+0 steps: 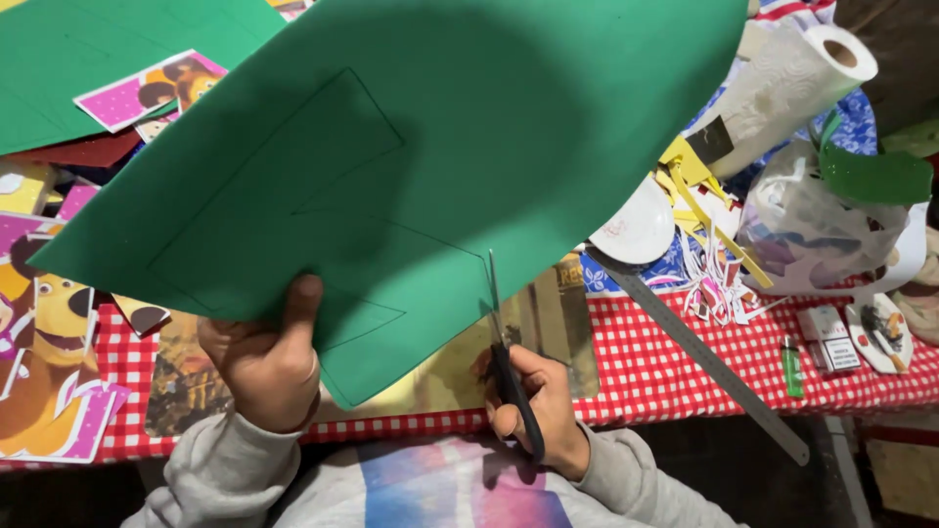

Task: Cutting out pre-drawn letters from green foam and tracing new letters from a template.

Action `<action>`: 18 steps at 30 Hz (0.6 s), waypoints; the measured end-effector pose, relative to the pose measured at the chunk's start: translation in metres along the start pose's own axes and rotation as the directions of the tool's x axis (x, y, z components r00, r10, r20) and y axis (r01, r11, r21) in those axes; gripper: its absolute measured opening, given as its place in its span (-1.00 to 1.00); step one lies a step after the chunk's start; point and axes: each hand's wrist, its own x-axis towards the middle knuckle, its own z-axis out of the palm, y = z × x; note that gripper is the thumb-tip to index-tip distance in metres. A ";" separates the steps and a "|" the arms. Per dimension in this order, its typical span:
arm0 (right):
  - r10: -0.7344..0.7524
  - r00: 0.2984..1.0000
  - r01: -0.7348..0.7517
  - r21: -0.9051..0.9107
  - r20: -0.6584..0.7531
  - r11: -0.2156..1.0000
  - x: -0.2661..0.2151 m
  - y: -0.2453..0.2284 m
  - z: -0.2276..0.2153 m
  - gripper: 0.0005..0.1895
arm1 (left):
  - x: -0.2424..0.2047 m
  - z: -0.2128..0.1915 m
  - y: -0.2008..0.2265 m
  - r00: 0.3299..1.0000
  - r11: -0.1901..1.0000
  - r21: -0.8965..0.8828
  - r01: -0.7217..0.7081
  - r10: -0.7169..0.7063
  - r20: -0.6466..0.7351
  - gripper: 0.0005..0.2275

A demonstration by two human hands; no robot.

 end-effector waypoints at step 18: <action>-0.067 0.997 0.065 -0.058 -0.024 0.996 -0.003 0.010 -0.006 -0.14 | 0.002 -0.002 0.004 0.998 0.999 0.033 0.018 -0.019 0.055 -0.82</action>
